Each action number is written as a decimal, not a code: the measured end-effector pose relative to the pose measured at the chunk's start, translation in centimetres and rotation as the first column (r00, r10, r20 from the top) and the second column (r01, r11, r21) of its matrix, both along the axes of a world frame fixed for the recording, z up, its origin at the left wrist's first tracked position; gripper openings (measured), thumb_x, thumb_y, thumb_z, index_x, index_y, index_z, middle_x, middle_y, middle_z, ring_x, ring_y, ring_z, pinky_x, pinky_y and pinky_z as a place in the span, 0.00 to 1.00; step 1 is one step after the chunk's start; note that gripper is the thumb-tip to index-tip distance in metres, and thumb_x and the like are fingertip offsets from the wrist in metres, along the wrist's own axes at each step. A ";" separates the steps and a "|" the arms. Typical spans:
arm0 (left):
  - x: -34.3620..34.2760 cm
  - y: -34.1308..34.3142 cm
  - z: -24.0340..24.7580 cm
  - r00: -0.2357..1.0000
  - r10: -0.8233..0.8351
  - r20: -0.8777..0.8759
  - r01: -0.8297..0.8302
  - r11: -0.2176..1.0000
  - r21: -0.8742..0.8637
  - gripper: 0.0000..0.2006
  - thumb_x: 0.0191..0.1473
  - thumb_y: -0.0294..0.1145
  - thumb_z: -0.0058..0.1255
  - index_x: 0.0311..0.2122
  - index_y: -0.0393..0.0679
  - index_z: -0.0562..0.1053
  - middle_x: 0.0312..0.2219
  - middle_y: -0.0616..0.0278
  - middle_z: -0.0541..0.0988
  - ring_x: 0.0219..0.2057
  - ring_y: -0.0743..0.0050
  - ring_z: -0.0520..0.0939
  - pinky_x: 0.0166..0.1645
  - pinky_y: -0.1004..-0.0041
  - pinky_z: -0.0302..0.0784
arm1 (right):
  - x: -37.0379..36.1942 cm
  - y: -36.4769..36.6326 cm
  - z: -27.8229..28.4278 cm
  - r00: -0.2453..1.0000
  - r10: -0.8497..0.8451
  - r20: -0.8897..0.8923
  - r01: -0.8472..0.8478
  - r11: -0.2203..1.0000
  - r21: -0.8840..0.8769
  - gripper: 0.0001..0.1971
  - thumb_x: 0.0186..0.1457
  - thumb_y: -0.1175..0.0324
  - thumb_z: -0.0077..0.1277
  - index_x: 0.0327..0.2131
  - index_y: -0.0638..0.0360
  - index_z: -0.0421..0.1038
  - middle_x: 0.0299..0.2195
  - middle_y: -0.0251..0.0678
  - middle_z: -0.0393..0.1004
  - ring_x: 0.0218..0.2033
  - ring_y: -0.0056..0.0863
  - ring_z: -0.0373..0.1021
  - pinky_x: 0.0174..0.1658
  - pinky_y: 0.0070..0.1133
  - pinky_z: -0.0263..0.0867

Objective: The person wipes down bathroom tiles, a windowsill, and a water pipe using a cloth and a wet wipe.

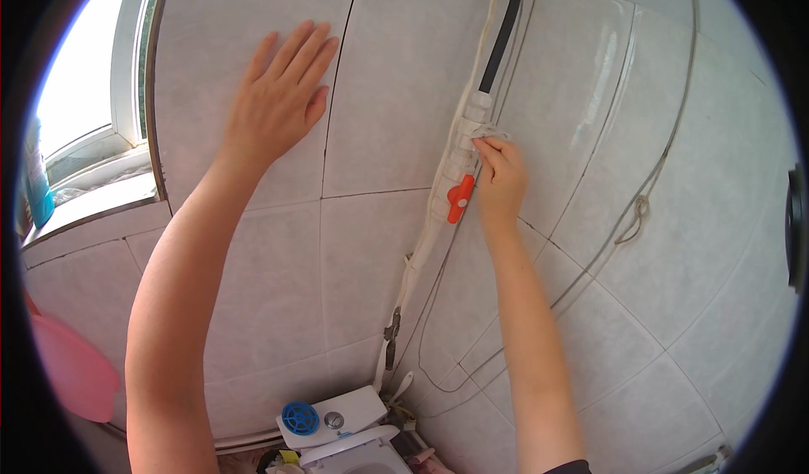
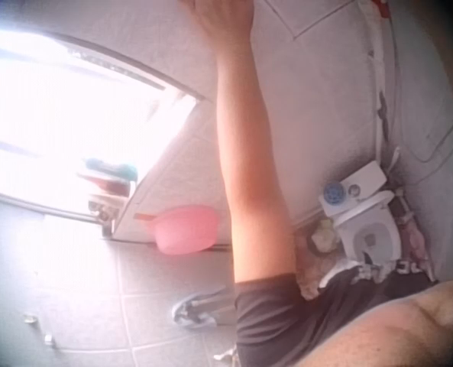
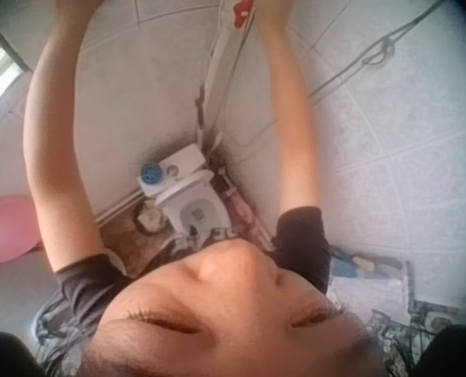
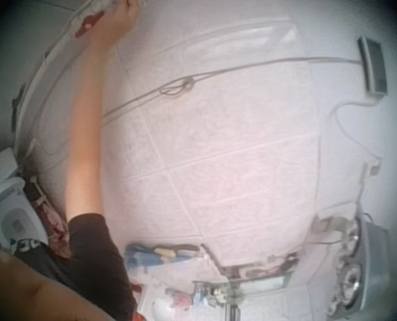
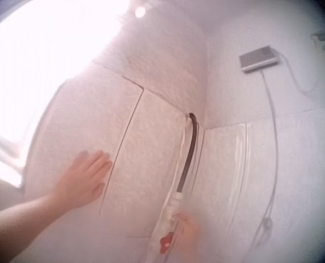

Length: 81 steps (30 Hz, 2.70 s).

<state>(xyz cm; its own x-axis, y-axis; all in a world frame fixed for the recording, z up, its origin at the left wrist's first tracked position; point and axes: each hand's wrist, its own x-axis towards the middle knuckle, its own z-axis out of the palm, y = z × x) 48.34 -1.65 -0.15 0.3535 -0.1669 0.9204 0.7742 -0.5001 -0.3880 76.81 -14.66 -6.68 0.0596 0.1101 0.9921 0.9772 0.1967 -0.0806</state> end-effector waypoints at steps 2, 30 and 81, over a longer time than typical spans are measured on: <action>0.0 0.1 0.0 1.000 -0.003 -0.007 0.003 1.000 0.001 0.27 0.53 0.33 0.48 0.60 0.48 0.62 0.60 0.67 0.62 0.63 0.72 0.60 0.65 0.61 0.53 | 0.3 -0.2 -1.0 0.999 0.029 -0.025 -0.030 0.999 -0.038 0.10 0.54 0.80 0.45 0.36 0.63 0.76 0.38 0.35 0.74 0.38 0.33 0.70 0.41 0.23 0.66; -0.2 0.4 -0.3 1.000 -0.001 0.009 0.001 1.000 0.015 0.26 0.54 0.34 0.48 0.60 0.49 0.62 0.60 0.68 0.63 0.62 0.73 0.60 0.64 0.62 0.54 | -0.9 0.5 2.3 0.805 -0.347 0.481 0.371 0.927 0.047 0.09 0.42 0.77 0.52 0.32 0.60 0.73 0.34 0.32 0.70 0.38 0.30 0.69 0.34 0.25 0.69; 0.0 1.0 -0.3 0.999 -0.035 0.012 0.034 0.999 0.026 0.25 0.54 0.35 0.48 0.58 0.47 0.63 0.60 0.68 0.63 0.62 0.72 0.60 0.65 0.61 0.53 | -3.3 -0.3 4.1 0.883 -0.284 0.373 0.321 0.946 -0.039 0.09 0.49 0.78 0.48 0.35 0.63 0.74 0.40 0.32 0.72 0.42 0.32 0.67 0.40 0.25 0.66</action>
<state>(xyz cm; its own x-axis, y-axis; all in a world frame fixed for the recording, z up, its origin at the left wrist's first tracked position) 48.29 -0.70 -0.45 0.3356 -0.2026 0.9200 0.7616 -0.5165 -0.3915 73.53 -14.99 -2.57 -0.2513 0.2403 0.9376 0.9537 -0.1040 0.2823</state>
